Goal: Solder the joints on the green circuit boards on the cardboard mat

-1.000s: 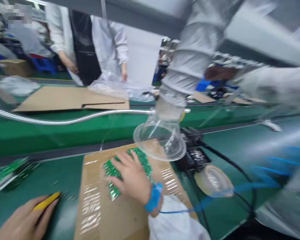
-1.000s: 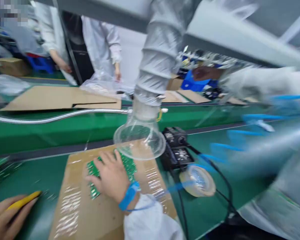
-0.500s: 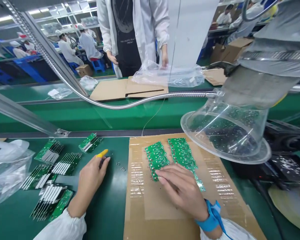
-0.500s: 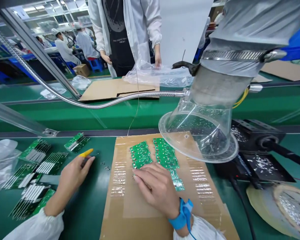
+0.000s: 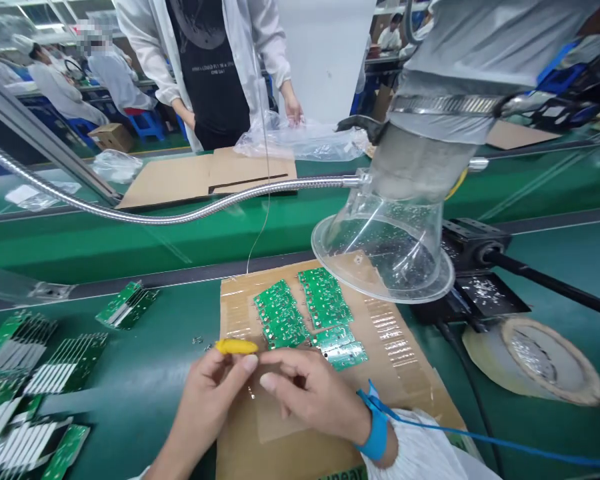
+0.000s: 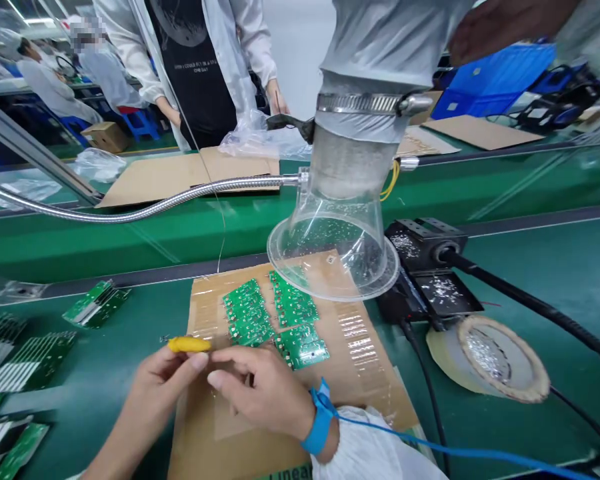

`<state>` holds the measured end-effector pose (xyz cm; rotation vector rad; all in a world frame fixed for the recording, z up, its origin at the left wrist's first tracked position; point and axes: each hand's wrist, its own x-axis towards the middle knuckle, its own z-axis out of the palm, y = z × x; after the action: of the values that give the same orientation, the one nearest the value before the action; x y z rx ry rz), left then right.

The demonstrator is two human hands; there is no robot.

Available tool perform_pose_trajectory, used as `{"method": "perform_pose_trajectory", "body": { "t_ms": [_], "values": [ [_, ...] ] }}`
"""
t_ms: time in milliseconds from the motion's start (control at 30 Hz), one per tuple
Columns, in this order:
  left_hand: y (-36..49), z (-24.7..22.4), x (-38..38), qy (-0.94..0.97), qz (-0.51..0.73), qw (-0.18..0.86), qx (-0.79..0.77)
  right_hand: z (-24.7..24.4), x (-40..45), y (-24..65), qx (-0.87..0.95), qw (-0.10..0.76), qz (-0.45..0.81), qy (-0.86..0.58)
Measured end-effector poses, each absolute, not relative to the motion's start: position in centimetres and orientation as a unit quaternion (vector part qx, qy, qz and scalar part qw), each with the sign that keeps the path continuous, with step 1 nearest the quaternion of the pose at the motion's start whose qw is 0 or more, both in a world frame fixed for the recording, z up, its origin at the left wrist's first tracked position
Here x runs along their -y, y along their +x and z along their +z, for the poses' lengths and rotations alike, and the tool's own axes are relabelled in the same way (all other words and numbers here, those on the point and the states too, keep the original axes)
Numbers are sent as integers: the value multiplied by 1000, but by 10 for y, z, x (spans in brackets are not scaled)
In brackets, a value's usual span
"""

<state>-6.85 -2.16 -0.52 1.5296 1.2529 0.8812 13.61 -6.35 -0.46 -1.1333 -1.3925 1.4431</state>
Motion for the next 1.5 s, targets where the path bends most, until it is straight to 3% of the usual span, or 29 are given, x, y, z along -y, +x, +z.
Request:
{"method": "perform_pose_trajectory", "body": {
  "t_ms": [100,267,333,533,667,833,1100,1300,1500],
  "values": [
    [-42,-11,33,564,373,542,-499,-6,62,137,513,403,621,-434],
    [-52,-12,32,619,343,542,-454,-7,60,144,528,402,626,-409],
    [-61,-6,29,693,318,489,-424,-9,59,145,573,395,591,-407],
    [-73,16,16,919,289,181,-201,-16,58,149,730,320,413,-441],
    [-69,16,12,943,277,117,-140,-13,68,156,744,295,379,-465],
    [-53,-7,18,926,303,158,-160,-10,90,175,692,352,347,-526],
    [-31,-29,24,896,313,204,-238,-18,116,203,627,462,187,-599],
    [-21,-31,50,778,243,448,-368,-22,125,184,664,435,243,-557],
    [-22,-24,62,741,208,504,-392,-20,130,185,665,393,328,-544]
  ]
}}
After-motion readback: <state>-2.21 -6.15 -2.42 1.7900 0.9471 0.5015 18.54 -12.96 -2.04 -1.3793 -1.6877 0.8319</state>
